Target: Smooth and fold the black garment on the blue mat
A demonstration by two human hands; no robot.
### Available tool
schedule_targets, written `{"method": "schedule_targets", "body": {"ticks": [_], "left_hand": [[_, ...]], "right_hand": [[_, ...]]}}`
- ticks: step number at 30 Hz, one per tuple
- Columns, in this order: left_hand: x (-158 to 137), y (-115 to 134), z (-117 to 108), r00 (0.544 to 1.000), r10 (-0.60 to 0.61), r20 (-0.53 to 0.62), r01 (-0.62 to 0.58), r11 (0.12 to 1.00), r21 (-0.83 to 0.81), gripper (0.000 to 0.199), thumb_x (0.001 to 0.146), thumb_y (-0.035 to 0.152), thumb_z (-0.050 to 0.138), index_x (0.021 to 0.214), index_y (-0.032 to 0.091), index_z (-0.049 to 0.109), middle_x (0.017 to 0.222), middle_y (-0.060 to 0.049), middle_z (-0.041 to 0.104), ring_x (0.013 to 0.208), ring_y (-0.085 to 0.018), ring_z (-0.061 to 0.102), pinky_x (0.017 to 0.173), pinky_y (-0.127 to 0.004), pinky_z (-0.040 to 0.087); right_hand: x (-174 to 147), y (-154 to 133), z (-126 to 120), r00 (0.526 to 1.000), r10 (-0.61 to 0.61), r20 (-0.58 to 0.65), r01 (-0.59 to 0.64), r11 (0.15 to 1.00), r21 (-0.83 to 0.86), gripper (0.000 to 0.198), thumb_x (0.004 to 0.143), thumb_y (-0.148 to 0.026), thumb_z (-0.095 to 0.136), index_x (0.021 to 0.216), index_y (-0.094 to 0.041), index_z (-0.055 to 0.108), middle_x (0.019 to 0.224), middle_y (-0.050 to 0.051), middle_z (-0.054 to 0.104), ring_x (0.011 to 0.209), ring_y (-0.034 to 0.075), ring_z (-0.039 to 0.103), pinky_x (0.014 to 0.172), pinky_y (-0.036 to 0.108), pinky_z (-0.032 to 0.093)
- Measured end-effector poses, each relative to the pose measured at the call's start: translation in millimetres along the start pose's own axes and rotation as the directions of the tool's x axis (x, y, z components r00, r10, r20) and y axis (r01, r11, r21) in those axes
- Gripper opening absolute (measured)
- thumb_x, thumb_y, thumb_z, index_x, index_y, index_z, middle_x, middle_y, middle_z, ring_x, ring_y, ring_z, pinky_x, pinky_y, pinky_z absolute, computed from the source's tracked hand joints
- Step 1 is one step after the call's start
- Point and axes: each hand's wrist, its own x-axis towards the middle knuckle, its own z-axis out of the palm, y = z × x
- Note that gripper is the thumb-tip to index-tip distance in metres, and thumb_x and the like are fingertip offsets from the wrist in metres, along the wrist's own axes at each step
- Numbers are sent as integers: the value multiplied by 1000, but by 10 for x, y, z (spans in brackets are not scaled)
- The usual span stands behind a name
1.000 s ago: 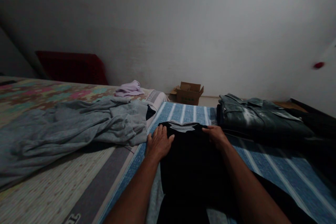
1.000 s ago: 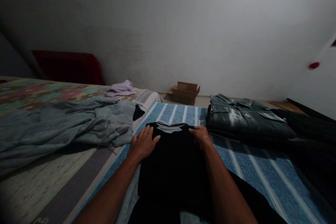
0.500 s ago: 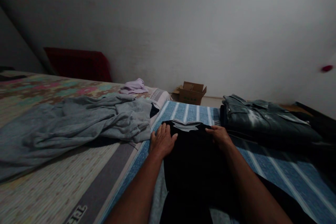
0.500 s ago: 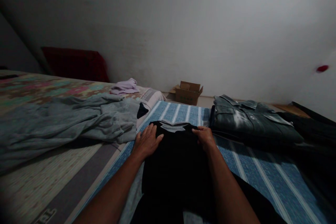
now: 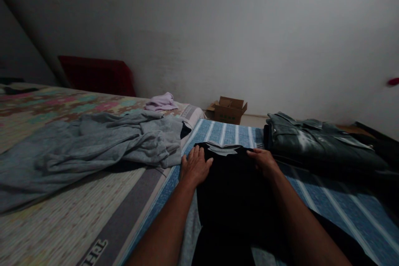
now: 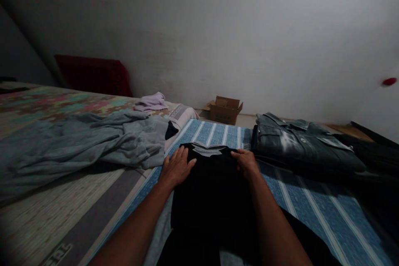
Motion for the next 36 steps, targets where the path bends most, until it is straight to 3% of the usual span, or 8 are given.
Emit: {"method": "schedule_targets", "body": {"ticks": [10, 18, 22, 26, 29, 32, 34, 36], "left_hand": [[5, -3, 5, 1000, 7, 0, -7, 1000, 0, 61, 93, 50, 28, 141, 13, 33, 151, -13, 27, 140, -26, 21, 108, -52, 21], [13, 2, -3, 1000, -1, 9, 2, 1000, -20, 60, 93, 49, 28, 141, 14, 34, 151, -13, 27, 139, -26, 22, 108, -51, 22], [3, 6, -59, 1000, -3, 1, 3, 1000, -28, 58, 93, 46, 33, 139, 12, 37, 149, -14, 31, 138, -27, 26, 108, -51, 24], [-19, 63, -175, 989, 77, -124, -83, 996, -42, 44, 90, 33, 43, 129, 13, 49, 142, -13, 43, 134, -28, 32, 107, -48, 28], [1, 179, -228, 924, 336, -181, -354, 931, -83, 44, 84, 13, 43, 126, 21, 53, 140, -6, 47, 134, -22, 32, 109, -41, 28], [71, 341, -253, 805, 590, -68, -593, 795, -125, 51, 76, 3, 43, 118, 26, 59, 132, -1, 54, 130, -19, 38, 108, -38, 31], [136, 448, -294, 737, 673, 65, -663, 738, -123, 44, 73, 5, 47, 109, 24, 65, 124, -4, 60, 122, -21, 46, 104, -37, 36], [205, 540, -363, 728, 659, 186, -651, 751, -113, 38, 72, 6, 51, 102, 23, 68, 115, -6, 63, 114, -23, 53, 97, -34, 41]], "right_hand": [[106, 58, 46, 996, 15, -84, -25, 991, -130, 23, 91, -36, 55, 88, -13, 59, 66, -5, 56, 46, 5, 48, 44, 18, 43], [219, 120, 10, 961, -193, -199, 124, 942, -312, 16, 65, -27, 73, 75, -15, 68, 64, 1, 66, 65, 18, 64, 52, 23, 42], [231, 138, 2, 949, -252, -189, 167, 912, -375, 18, 65, -30, 71, 76, -15, 70, 73, 5, 69, 74, 22, 65, 58, 24, 44], [251, 167, 19, 945, -269, -184, 178, 899, -401, 21, 67, -31, 70, 79, -14, 70, 75, 7, 70, 74, 22, 65, 59, 24, 44], [270, 180, 40, 946, -272, -175, 184, 898, -400, 20, 67, -31, 69, 78, -15, 70, 74, 6, 70, 72, 21, 65, 58, 24, 43], [273, 168, 52, 947, -279, -158, 197, 895, -400, 18, 67, -32, 68, 73, -15, 70, 68, 4, 68, 68, 20, 64, 56, 23, 41], [260, 149, 55, 946, -285, -154, 204, 893, -402, 16, 66, -31, 67, 70, -15, 69, 65, 3, 67, 66, 19, 63, 54, 23, 39], [243, 130, 56, 945, -289, -153, 206, 891, -405, 16, 66, -31, 67, 68, -15, 69, 63, 3, 66, 64, 19, 62, 53, 23, 38]]}}
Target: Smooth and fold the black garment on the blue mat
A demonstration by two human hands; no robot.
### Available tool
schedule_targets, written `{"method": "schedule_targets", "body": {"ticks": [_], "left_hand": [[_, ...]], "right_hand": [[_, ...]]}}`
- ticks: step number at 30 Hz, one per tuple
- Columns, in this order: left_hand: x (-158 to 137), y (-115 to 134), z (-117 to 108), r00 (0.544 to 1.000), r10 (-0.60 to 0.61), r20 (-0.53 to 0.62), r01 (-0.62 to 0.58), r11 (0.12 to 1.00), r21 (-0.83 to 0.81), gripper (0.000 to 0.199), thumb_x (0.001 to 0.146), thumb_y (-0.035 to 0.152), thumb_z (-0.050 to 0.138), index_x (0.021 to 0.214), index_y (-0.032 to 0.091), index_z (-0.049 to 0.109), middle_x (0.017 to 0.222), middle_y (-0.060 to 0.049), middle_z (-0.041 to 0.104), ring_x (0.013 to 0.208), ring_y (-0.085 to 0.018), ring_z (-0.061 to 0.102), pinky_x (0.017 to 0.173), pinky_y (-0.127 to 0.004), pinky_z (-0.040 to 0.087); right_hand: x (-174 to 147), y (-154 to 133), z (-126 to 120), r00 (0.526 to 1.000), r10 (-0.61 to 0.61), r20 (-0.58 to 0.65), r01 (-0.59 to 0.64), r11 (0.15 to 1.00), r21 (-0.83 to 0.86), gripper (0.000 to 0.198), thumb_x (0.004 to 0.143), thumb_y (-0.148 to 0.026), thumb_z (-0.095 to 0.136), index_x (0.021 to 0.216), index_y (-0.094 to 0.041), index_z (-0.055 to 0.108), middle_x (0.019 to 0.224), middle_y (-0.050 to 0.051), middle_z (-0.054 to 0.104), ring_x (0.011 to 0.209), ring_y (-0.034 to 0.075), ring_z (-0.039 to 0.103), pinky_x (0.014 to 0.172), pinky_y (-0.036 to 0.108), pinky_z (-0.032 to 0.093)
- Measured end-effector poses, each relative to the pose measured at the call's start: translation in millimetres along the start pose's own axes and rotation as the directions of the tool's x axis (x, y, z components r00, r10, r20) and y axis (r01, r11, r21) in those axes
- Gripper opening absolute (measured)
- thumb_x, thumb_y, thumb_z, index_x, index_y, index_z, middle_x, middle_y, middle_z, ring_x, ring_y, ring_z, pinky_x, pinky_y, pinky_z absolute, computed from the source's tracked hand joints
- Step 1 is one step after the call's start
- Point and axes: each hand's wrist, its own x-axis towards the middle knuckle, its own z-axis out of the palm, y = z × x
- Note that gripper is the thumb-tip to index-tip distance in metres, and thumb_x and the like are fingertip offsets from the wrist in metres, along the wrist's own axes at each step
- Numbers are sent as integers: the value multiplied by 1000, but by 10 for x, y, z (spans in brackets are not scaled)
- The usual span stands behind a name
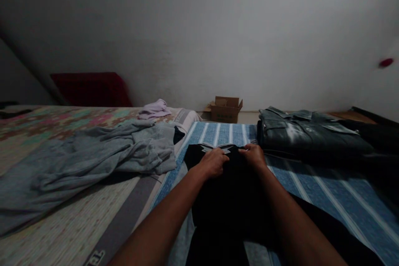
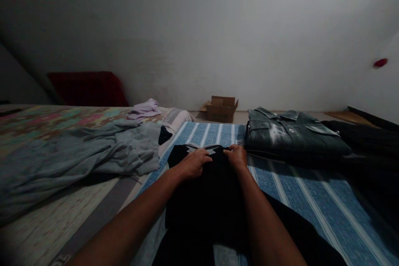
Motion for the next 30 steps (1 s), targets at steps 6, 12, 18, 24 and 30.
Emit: {"method": "schedule_targets", "body": {"ticks": [6, 12, 18, 24, 30], "left_hand": [[246, 35, -185, 969, -229, 91, 231, 973, -9, 28, 83, 35, 48, 82, 19, 71, 83, -7, 71, 83, -23, 66, 71, -29, 49], [407, 37, -168, 915, -395, 80, 393, 919, 46, 24, 79, 36, 56, 84, 18, 71, 92, -10, 72, 92, -25, 66, 73, -29, 48], [488, 51, -185, 892, -446, 79, 439, 894, 91, 23, 72, 23, 62, 93, 18, 70, 103, -13, 70, 100, -27, 64, 78, -30, 49], [592, 40, -188, 864, -496, 91, 490, 868, 75, 29, 71, 19, 61, 98, 17, 68, 106, -15, 69, 102, -28, 63, 77, -30, 49], [590, -72, -147, 867, -483, 122, 483, 875, 34, 20, 71, 20, 63, 89, 17, 71, 97, -11, 72, 92, -24, 67, 69, -25, 48]], "right_hand": [[-18, -35, -10, 1000, 31, 5, -31, 1000, 2, 18, 68, -32, 66, 75, -16, 70, 64, 2, 66, 66, 18, 63, 54, 23, 40], [-5, -47, -10, 997, 71, 31, -72, 997, 11, 19, 74, -32, 67, 81, -15, 67, 72, 3, 67, 65, 14, 62, 58, 24, 44], [-8, -101, -18, 992, 113, 49, -115, 992, 47, 17, 71, -30, 68, 79, -16, 67, 69, 2, 66, 68, 16, 63, 52, 20, 39], [-119, -187, -264, 944, 113, 309, -159, 979, 129, 24, 80, -39, 63, 76, -15, 61, 56, -2, 59, 43, 10, 52, 40, 19, 34], [-196, -238, -487, 822, 110, 558, -207, 972, 113, 25, 73, -19, 71, 60, -17, 49, 40, -7, 47, 31, 6, 41, 33, 17, 28]]}}
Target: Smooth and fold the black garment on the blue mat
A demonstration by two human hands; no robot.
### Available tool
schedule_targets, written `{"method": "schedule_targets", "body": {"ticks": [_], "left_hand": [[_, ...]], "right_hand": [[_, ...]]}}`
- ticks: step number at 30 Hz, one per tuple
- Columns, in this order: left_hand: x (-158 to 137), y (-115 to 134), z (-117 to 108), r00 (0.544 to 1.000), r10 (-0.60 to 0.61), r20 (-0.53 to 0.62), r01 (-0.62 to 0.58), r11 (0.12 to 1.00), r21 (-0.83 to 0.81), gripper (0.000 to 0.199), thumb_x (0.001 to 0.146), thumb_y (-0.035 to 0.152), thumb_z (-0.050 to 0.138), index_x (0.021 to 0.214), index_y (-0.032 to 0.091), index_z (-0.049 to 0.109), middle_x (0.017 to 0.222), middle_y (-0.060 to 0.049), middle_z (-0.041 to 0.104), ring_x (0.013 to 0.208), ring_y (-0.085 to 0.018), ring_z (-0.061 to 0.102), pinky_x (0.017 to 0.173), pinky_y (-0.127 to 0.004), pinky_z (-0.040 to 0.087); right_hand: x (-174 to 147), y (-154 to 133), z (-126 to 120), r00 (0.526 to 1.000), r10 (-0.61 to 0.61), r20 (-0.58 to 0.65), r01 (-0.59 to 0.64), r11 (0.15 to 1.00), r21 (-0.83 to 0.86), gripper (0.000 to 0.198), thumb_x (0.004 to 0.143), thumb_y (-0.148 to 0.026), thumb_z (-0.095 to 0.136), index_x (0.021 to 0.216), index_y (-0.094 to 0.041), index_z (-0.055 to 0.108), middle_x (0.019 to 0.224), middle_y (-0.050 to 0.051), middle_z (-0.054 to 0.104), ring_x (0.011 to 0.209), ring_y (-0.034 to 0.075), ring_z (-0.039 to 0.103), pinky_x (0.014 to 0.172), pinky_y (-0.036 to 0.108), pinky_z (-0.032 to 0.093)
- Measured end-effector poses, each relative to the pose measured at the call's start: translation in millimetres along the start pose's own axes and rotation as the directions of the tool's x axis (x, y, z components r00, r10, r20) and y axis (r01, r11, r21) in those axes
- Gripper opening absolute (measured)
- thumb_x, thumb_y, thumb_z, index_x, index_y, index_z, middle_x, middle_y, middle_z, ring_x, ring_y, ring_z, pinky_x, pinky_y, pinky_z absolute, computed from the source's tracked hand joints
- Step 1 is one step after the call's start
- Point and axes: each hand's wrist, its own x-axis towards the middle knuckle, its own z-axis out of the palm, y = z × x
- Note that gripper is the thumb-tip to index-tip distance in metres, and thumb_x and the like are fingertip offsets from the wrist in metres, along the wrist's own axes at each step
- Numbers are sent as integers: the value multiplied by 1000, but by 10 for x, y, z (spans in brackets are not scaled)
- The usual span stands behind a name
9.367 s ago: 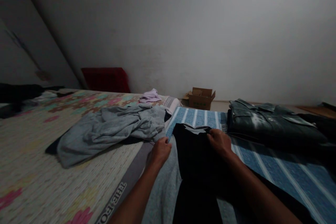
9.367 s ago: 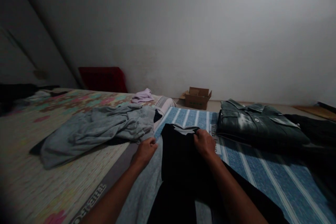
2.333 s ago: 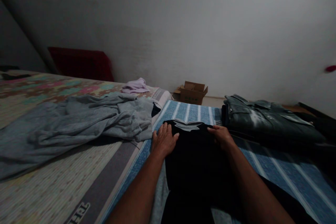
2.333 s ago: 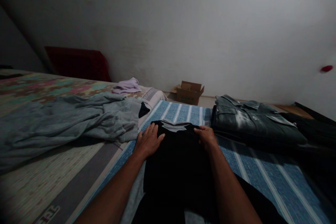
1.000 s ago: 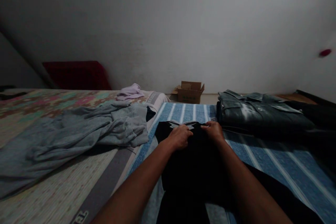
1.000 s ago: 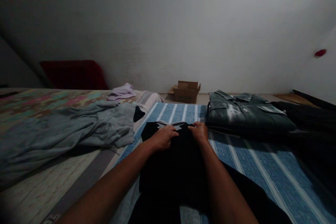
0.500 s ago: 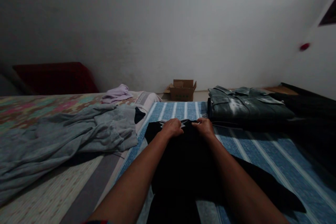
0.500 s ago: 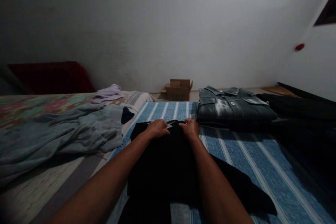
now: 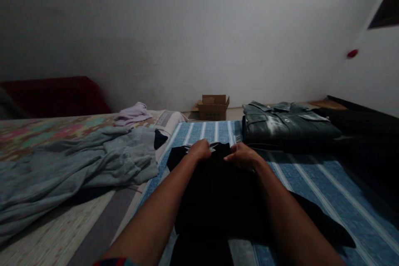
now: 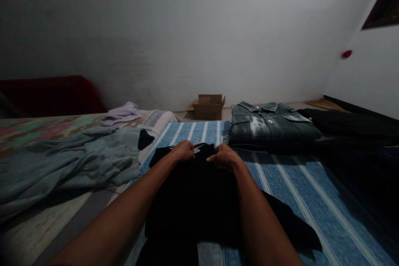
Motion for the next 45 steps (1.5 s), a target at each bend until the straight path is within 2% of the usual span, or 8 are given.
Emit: {"method": "schedule_targets", "body": {"ticks": [4, 10, 17, 21, 25, 30, 37, 45], "left_hand": [[-3, -26, 11, 1000, -6, 3, 6, 1000, -16, 19, 73, 22, 60, 88, 17, 71, 93, -10, 72, 89, -23, 67, 66, -24, 47], [5, -19, -21, 1000, -19, 10, 19, 999, -32, 22, 72, 20, 59, 90, 17, 71, 91, -10, 72, 88, -23, 67, 66, -24, 47], [43, -11, -46, 1000, -21, 15, 21, 1000, -21, 25, 71, 23, 60, 94, 17, 70, 90, -11, 73, 88, -24, 67, 68, -24, 48], [51, -1, -55, 1000, -8, 9, 8, 1000, -6, 27, 72, 26, 60, 96, 16, 70, 94, -14, 72, 91, -26, 67, 69, -26, 48], [69, -21, -58, 1000, 0, 7, 0, 1000, 5, 31, 71, 33, 63, 96, 15, 69, 97, -15, 71, 94, -27, 66, 69, -26, 48], [103, -68, -32, 1000, -3, 5, 3, 1000, 9, 31, 70, 29, 62, 97, 15, 69, 98, -15, 71, 94, -26, 66, 67, -24, 48], [104, -106, -4, 1000, 20, 1, -20, 1000, 6, 27, 70, 24, 60, 93, 16, 71, 93, -11, 72, 90, -23, 66, 67, -22, 47], [104, -78, 7, 996, 87, 0, -87, 996, -13, 21, 75, 19, 57, 88, 20, 73, 92, -6, 73, 89, -19, 65, 69, -21, 45]], "right_hand": [[42, -24, 70, 999, 41, -34, -43, 998, -51, 24, 77, -15, 68, 63, -17, 49, 40, -10, 42, 31, 5, 38, 33, 17, 28], [147, 40, 137, 990, 68, -127, -93, 976, -197, 21, 89, -32, 58, 78, -13, 57, 60, -7, 52, 42, 4, 45, 41, 16, 39], [79, -13, 69, 966, -15, -260, -86, 923, -374, 27, 61, -27, 80, 54, -15, 57, 54, 3, 60, 55, 16, 60, 46, 22, 36], [-41, -233, 129, 930, -154, -334, -20, 885, -465, 13, 64, -25, 73, 70, -18, 65, 78, 8, 69, 81, 24, 64, 57, 25, 38], [-75, -380, 338, 916, -294, -274, 133, 866, -483, 12, 76, -28, 61, 81, -21, 68, 88, 6, 70, 87, 22, 63, 63, 25, 39], [-38, -322, 483, 919, -357, -169, 253, 860, -442, 10, 76, -23, 60, 77, -21, 70, 82, 3, 70, 81, 18, 63, 63, 23, 38], [29, -229, 527, 927, -356, -117, 294, 885, -360, 14, 75, -30, 63, 80, -20, 71, 76, 0, 69, 75, 16, 62, 59, 21, 39], [77, -139, 559, 933, -321, -163, 249, 903, -351, 5, 70, -22, 65, 72, -21, 70, 69, -2, 67, 71, 16, 62, 57, 21, 38]]}}
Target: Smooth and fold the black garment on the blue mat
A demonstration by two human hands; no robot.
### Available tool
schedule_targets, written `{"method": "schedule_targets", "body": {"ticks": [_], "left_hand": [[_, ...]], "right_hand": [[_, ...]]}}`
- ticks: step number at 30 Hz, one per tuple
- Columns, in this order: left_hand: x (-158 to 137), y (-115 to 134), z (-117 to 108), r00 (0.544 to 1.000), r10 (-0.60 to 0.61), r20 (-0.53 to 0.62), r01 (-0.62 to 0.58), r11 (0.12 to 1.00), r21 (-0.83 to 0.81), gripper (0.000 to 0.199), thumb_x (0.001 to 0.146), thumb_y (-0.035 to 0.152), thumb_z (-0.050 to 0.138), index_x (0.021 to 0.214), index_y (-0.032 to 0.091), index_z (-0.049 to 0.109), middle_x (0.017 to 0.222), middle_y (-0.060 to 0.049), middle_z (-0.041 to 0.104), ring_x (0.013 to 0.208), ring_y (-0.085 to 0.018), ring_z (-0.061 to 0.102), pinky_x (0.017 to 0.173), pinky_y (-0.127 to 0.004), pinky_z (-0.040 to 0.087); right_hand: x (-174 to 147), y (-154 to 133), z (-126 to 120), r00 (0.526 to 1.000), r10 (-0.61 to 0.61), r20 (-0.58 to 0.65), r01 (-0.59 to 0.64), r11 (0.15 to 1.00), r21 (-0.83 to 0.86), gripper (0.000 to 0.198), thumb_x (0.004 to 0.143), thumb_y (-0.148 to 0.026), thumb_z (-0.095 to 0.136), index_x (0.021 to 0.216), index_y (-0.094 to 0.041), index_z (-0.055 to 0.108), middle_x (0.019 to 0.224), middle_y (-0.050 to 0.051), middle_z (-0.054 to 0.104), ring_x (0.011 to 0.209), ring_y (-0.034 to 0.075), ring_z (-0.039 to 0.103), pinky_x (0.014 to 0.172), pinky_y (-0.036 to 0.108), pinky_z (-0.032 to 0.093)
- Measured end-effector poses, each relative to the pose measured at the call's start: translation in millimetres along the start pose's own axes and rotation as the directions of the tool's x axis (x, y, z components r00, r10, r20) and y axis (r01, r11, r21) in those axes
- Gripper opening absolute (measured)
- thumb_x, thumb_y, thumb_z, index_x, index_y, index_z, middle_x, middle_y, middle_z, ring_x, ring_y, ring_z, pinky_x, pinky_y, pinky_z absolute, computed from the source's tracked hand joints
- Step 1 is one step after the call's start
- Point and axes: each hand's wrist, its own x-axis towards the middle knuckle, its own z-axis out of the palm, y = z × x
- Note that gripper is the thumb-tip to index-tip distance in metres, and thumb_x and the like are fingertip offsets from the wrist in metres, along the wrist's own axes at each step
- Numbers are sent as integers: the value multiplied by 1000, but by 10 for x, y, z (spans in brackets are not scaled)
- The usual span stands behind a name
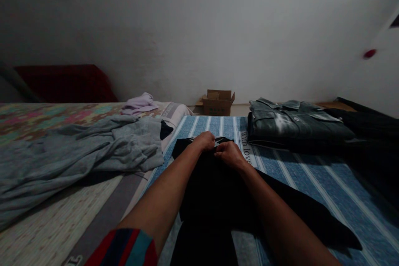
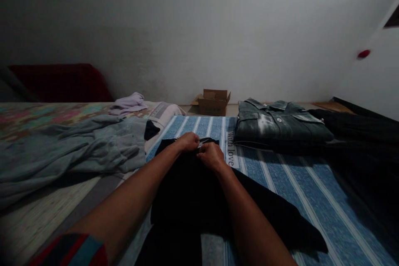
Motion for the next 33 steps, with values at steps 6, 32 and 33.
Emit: {"method": "schedule_targets", "body": {"ticks": [6, 32, 33], "left_hand": [[-52, 24, -7, 1000, 13, 25, -13, 1000, -8, 18, 72, 20, 59, 83, 18, 74, 81, -5, 73, 81, -18, 66, 64, -20, 45], [-938, -590, 529, 986, -109, -127, 102, 993, -61, 65, 93, 54, 25, 146, 17, 22, 155, -14, 14, 142, -27, 9, 110, -49, 16], [-928, -591, 543, 986, -115, -120, 108, 992, -62, 66, 93, 55, 24, 146, 17, 21, 156, -13, 12, 142, -27, 7, 110, -50, 15]], "right_hand": [[-9, 13, 16, 1000, -5, 3, 5, 999, -32, 10, 70, -22, 65, 77, -24, 72, 76, -1, 69, 77, 17, 64, 63, 23, 41], [7, 162, 111, 997, -71, 27, 74, 989, -128, 17, 76, -23, 62, 88, -25, 74, 91, 1, 72, 88, 20, 65, 75, 25, 44], [8, 168, 112, 997, -70, 28, 74, 988, -133, 17, 77, -24, 61, 88, -25, 74, 91, 1, 72, 88, 20, 66, 75, 25, 44]]}}
